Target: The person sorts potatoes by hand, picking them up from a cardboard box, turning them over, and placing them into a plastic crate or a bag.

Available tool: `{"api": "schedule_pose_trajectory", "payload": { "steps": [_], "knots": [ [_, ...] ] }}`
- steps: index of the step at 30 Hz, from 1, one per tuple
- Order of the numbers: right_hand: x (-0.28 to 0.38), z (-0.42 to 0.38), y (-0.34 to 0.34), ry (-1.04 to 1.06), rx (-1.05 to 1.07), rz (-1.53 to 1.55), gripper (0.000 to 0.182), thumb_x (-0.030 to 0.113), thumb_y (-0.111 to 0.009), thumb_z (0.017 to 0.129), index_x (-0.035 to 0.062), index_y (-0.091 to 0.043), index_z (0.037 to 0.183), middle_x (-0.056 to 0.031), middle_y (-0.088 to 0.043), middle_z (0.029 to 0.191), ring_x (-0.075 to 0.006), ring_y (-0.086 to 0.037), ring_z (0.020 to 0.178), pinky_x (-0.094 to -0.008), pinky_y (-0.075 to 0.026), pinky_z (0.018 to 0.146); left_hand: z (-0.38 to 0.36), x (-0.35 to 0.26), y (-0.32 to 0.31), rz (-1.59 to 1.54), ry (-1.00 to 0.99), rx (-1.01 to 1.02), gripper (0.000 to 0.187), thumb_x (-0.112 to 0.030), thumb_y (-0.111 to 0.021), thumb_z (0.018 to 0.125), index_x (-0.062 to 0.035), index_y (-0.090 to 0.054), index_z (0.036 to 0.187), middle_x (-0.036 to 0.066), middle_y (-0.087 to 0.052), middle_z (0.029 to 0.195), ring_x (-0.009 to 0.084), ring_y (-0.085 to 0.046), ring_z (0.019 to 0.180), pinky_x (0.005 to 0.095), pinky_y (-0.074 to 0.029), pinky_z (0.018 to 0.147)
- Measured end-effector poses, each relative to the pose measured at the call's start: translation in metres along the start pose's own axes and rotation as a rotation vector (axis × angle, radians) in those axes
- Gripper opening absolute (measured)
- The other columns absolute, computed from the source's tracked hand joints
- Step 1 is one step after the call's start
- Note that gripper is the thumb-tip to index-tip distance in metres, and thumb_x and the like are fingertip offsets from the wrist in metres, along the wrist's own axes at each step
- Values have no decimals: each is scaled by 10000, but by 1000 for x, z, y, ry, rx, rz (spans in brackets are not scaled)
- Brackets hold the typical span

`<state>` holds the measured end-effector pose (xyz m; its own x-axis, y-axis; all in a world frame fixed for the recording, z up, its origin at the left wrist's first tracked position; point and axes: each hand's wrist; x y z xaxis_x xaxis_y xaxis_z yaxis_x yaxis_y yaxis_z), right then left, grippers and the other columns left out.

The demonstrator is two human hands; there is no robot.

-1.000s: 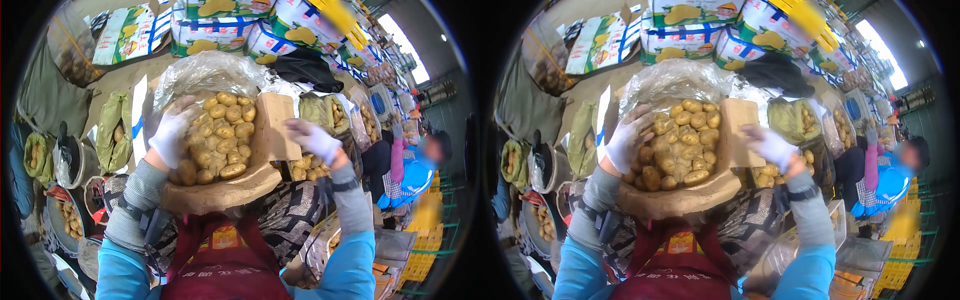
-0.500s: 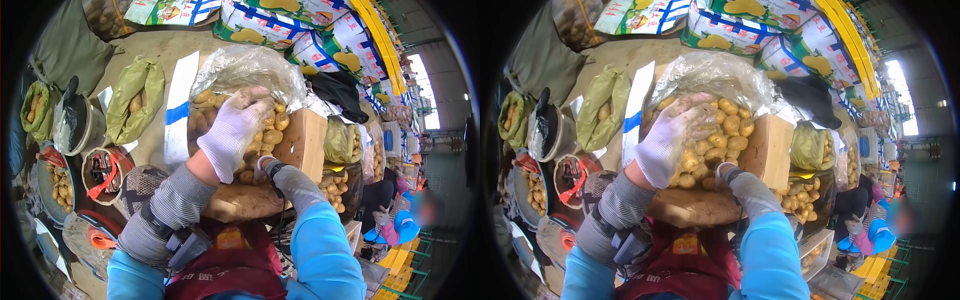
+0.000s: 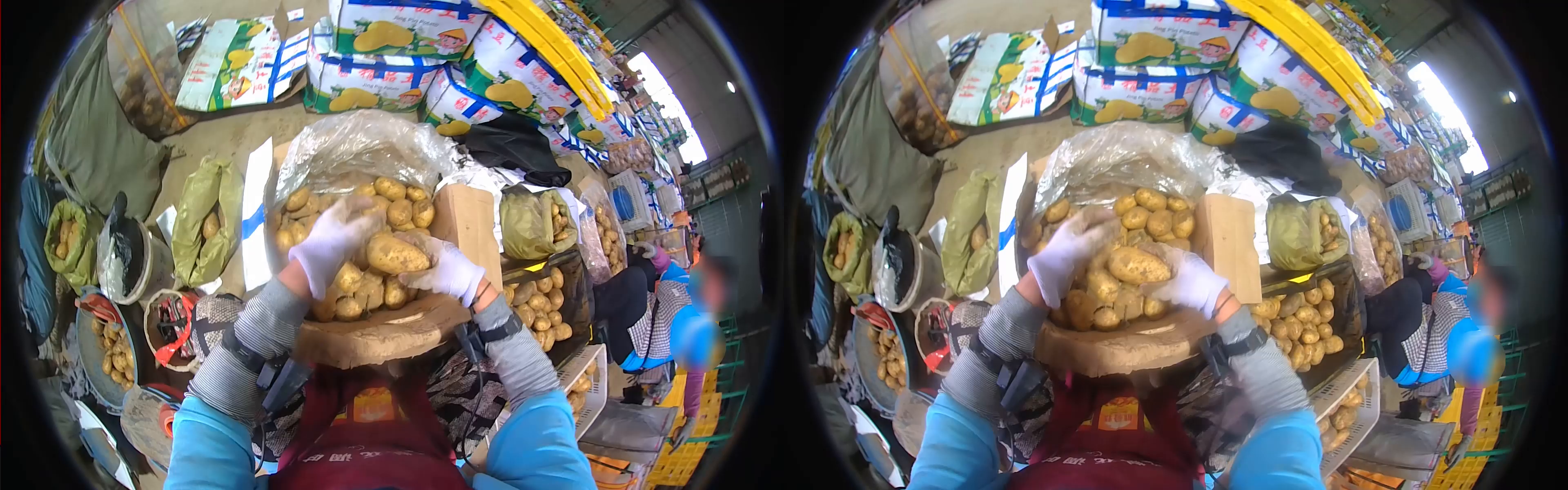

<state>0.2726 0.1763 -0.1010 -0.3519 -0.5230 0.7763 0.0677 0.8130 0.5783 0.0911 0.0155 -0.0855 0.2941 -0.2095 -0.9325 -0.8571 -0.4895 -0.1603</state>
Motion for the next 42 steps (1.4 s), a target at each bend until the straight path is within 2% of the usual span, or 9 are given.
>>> {"api": "schedule_pose_trajectory", "payload": {
  "steps": [3, 4, 8, 11, 15, 20, 26, 35, 42],
  "knots": [
    [31, -15, 3, 338, -355, -402, 670, 325, -829, 696, 106, -576, 1277, -140, -614, 1105, -292, -598, 1026, -393, -509, 866, -19, -13, -15, -28, 243, 286, 467, -249, -606, 949, -72, -496, 1367, 19, -607, 1155, 98, -596, 978, 224, -509, 740],
    [36, -16, -1, 342, -402, -303, 606, 372, -808, 705, 112, -600, 1210, -144, -610, 1085, -351, -563, 1066, -439, -462, 945, -17, -2, -19, -168, 42, 330, 479, -253, -604, 947, -66, -493, 1373, 35, -597, 1198, 101, -595, 991, 253, -535, 750],
    [38, -12, -4, 275, -578, -247, 451, 357, -753, 799, 92, -622, 1139, -119, -630, 1094, -287, -589, 1060, -397, -469, 938, -13, 1, -26, -254, -62, 378, 490, -220, -615, 935, -66, -483, 1381, 59, -544, 1288, 130, -564, 1091, 274, -542, 813],
    [13, 10, -3, 134, -564, 647, 308, 323, -677, 902, 93, -635, 1103, -85, -639, 1134, -202, -594, 1067, -346, -469, 927, -9, 7, -31, -273, -46, 228, 565, -117, -668, 883, -51, -450, 1400, 65, -507, 1340, 143, -540, 1151, 272, -513, 899],
    [9, 8, 18, -87, -379, 1175, 392, 416, -502, 1005, 96, -572, 1220, -99, -592, 1217, -156, -585, 1075, -324, -497, 883, -2, 5, -30, -182, -350, 140, 665, 19, -702, 814, -19, -415, 1413, 78, -472, 1383, 163, -504, 1215, 282, -464, 993],
    [30, 3, 7, -42, -265, 894, 541, 489, -505, 984, 101, -504, 1361, -16, -565, 1258, -121, -584, 1086, -245, -539, 650, 7, 15, -24, -144, -488, 145, 648, 70, -668, 827, 8, -405, 1416, 96, -455, 1414, 178, -482, 1248, 301, -444, 1037],
    [23, 4, 10, -102, -234, 1058, 550, 493, -548, 962, 92, -524, 1337, -34, -622, 1177, -94, -625, 950, -199, -516, 610, -10, -12, -17, -404, -197, 198, 579, -36, -614, 908, 18, -381, 1436, 117, -437, 1442, 191, -503, 1249, 322, -497, 982],
    [26, 7, -6, 152, -466, 385, 465, 373, -595, 969, 19, -555, 1267, -84, -645, 1107, -134, -632, 947, -251, -548, 660, -8, 2, -15, -381, -198, 244, 649, -65, -656, 885, -12, -344, 1452, 106, -439, 1422, 185, -520, 1224, 321, -511, 960],
    [8, 13, 14, -27, -392, 1160, 362, 297, -486, 1025, 16, -585, 1232, -108, -642, 1130, -178, -638, 978, -295, -524, 899, -12, -6, -21, -378, -240, 217, 582, -108, -623, 917, -10, -374, 1434, 108, -476, 1379, 192, -549, 1172, 304, -523, 937]
  ]
}}
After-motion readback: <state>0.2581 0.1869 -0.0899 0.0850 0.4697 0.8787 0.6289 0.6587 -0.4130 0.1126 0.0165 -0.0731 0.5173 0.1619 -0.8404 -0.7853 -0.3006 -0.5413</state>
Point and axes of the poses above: each hand's wrist, its own z-axis towards the middle knuckle, its own y-axis out of the back of the hand, x = y × z
